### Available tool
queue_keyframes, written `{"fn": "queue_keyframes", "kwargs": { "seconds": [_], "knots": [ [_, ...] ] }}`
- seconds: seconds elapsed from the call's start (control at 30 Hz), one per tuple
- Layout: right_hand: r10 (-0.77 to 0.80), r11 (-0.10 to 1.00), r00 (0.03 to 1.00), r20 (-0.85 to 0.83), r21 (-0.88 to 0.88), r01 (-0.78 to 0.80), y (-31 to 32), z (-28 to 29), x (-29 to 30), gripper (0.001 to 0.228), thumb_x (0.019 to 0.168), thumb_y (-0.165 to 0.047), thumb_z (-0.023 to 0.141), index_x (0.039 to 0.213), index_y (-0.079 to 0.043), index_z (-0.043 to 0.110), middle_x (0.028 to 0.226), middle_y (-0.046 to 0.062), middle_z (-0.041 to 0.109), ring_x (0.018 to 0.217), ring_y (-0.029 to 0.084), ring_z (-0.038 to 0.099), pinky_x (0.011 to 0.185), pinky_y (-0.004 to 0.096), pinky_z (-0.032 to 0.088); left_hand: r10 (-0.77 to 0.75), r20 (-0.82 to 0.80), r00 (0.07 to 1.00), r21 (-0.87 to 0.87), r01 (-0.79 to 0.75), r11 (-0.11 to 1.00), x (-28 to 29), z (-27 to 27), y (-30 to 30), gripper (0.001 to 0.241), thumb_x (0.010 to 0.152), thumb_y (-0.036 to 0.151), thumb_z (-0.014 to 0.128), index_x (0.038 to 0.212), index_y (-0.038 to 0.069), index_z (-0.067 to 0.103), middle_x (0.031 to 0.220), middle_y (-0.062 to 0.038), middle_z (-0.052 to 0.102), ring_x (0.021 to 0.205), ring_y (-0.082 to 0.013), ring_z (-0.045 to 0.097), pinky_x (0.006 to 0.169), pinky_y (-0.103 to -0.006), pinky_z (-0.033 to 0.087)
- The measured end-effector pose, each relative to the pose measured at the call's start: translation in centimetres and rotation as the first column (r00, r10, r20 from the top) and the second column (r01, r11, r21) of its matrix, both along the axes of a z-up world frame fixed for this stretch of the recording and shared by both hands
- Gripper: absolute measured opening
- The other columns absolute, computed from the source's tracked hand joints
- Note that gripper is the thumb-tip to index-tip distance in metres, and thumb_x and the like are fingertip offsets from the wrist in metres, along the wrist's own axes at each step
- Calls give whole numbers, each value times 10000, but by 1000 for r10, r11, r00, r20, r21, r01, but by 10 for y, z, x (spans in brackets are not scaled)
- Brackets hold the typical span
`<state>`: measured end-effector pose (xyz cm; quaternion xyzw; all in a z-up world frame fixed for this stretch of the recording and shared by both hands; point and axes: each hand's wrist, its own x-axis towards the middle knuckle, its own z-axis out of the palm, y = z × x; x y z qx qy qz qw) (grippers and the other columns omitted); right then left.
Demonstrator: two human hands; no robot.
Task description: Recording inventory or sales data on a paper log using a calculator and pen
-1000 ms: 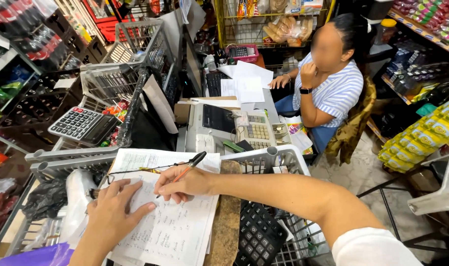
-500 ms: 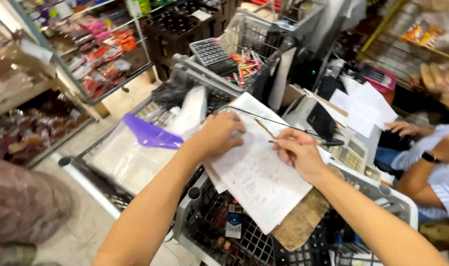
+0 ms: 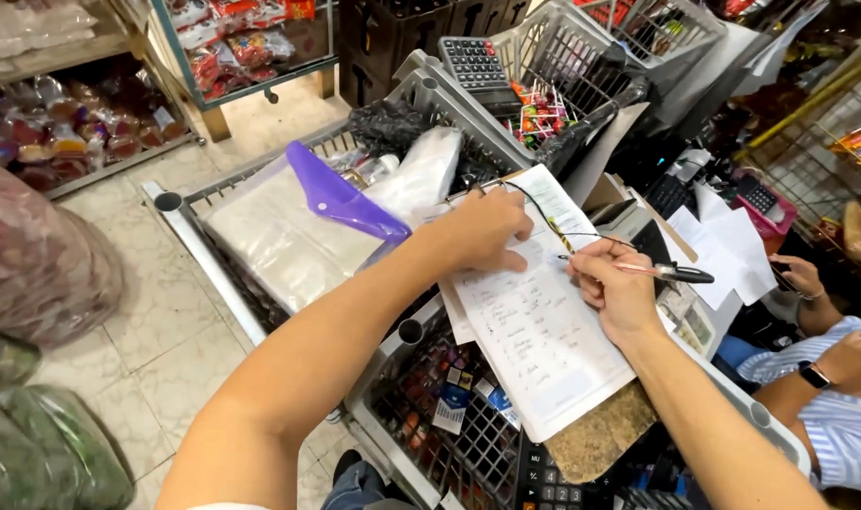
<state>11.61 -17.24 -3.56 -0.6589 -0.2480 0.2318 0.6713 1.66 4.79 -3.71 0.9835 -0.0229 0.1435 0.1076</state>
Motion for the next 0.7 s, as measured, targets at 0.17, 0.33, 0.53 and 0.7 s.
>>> {"fn": "queue_keyframes", "kwargs": {
  "seconds": [0.17,0.33,0.53,0.7],
  "knots": [
    [-15,1000,998,61,-8,16,3,-2,-5,111,847,21,705,906,-9,616,671,183,649,416,50,373,350,157,241,-42,14,999,-54,43,998,-4,7,0,461,680,548,886,969,205,782,1059,-86,675,1076,-348,659,823,-515,560],
    [5,1000,1000,25,2,-5,3,7,-10,95,873,-25,706,913,-30,620,676,165,646,420,54,362,343,157,253,-51,0,999,-70,51,996,-7,10,0,477,680,539,895,980,185,783,1053,-91,670,1075,-345,654,813,-509,574],
    [308,927,929,-205,287,-244,-13,13,19,400,1049,-422,479,1122,-96,699,692,158,637,469,108,371,412,190,256,-57,-5,998,-68,56,996,-5,7,1,485,692,555,875,994,187,781,1067,-88,663,1083,-338,632,826,-502,549],
    [436,845,870,-230,439,-307,-17,11,23,570,1087,-578,352,1255,-167,708,851,125,684,525,113,427,442,190,306,-35,-13,999,-51,35,998,-8,10,0,488,698,571,861,1005,201,774,1085,-76,660,1106,-323,615,859,-497,510]
  ]
}}
